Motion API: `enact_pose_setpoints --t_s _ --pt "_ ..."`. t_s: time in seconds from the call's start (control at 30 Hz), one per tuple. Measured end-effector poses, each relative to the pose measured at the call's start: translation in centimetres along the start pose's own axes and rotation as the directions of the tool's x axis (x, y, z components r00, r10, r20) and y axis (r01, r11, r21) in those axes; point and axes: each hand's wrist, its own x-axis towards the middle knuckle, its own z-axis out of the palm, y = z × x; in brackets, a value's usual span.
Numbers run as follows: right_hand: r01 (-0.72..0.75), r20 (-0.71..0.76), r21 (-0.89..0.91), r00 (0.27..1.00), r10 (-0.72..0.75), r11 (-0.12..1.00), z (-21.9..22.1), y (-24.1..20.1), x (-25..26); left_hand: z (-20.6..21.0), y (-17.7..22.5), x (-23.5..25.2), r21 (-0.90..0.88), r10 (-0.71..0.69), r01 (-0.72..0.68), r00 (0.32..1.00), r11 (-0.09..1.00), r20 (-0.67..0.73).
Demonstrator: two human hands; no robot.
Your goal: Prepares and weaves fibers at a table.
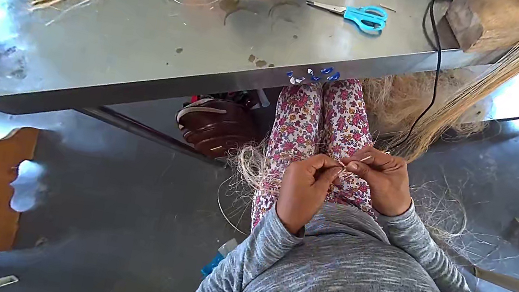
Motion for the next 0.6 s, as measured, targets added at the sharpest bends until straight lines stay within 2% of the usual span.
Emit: enact_pose_setpoints --t_s 0.1,0.3,0.4,0.5,0.6 --pt "0.005 0.018 -0.061 1.0 -0.004 0.998 -0.4 -0.2 0.3 -0.3 -0.2 0.1 0.063 0.016 -0.015 1.0 0.998 -0.007" --pt "0.107 0.083 -0.253 0.993 -0.088 0.962 -1.9 -0.6 0.7 -0.9 -0.4 0.2 0.083 0.045 -0.045 0.999 0.996 0.001" --pt "0.261 0.144 -0.399 0.965 -0.22 0.879 -2.2 -0.6 0.7 -1.0 -0.4 0.3 0.062 0.053 -0.054 0.999 0.997 0.012" --pt "0.403 0.18 -0.522 0.913 -0.366 0.751 -2.4 -0.2 0.8 -1.1 -0.5 0.5 0.043 0.016 -0.017 0.999 0.999 0.038" --pt "0.451 0.168 -0.58 0.881 -0.442 0.679 -2.6 -0.1 0.7 -1.5 -1.1 0.6 0.033 -0.012 0.009 0.996 0.999 0.085"
